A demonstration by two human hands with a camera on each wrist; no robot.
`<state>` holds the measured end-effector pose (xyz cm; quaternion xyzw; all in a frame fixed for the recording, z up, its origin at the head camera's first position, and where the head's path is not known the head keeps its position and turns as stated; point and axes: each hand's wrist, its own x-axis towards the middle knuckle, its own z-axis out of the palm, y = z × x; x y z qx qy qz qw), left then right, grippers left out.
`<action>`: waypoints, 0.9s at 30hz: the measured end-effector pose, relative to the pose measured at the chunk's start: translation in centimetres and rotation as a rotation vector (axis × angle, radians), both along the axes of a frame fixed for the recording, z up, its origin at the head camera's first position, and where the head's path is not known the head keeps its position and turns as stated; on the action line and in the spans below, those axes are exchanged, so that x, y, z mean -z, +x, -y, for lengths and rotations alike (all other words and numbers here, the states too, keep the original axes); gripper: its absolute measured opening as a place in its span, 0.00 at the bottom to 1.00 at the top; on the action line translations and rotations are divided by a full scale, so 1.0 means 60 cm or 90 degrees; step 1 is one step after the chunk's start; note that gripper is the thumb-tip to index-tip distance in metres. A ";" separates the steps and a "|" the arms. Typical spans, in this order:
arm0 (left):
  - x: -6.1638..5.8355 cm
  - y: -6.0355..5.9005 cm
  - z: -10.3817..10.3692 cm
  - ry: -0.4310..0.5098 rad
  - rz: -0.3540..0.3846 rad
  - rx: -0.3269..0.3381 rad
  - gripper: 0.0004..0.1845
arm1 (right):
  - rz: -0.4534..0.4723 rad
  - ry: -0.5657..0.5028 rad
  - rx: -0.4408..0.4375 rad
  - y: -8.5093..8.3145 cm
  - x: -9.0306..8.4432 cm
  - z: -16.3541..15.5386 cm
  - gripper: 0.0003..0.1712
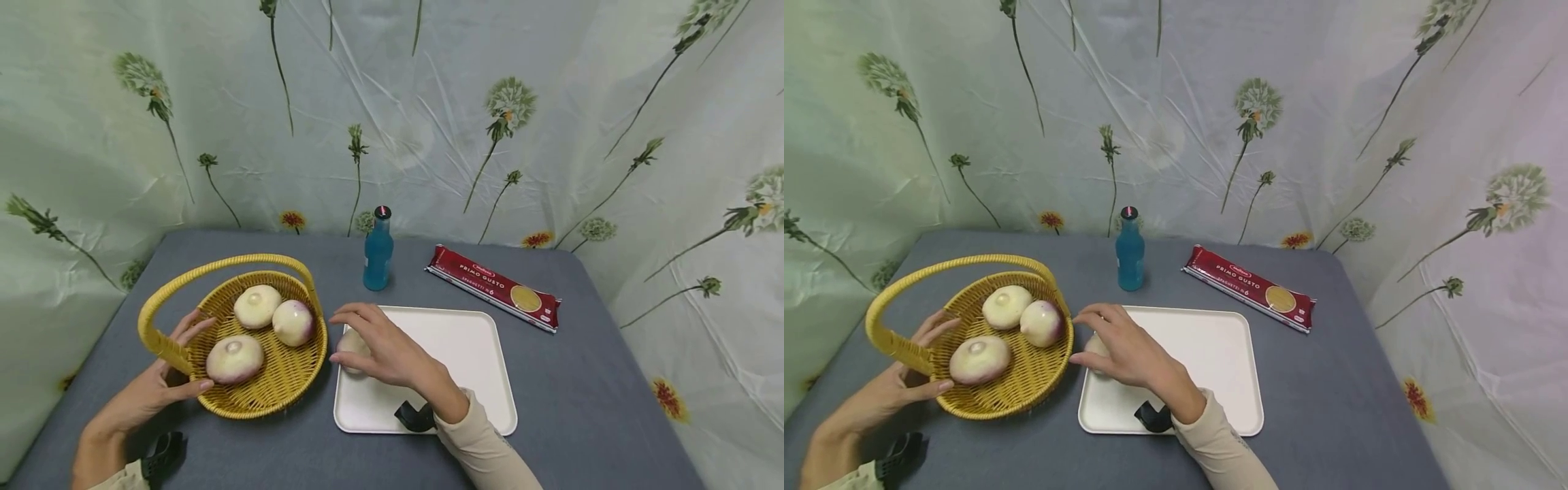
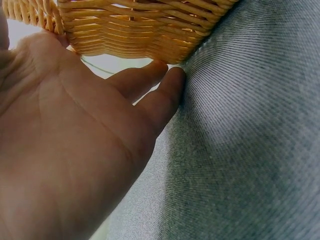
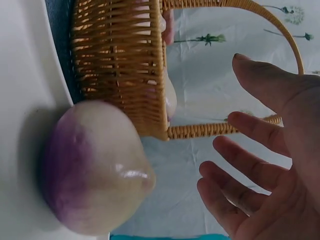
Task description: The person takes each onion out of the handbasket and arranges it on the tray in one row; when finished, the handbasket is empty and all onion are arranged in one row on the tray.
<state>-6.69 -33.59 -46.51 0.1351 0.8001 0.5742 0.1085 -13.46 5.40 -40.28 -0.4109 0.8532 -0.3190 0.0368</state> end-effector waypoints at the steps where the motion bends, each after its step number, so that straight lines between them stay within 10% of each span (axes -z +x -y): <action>1: 0.001 0.001 0.000 0.000 -0.001 0.000 0.49 | -0.004 0.002 -0.006 0.001 -0.001 0.002 0.29; 27: -0.001 0.001 -0.002 0.006 0.002 -0.013 0.49 | -0.141 0.072 -0.135 0.007 0.000 0.096 0.28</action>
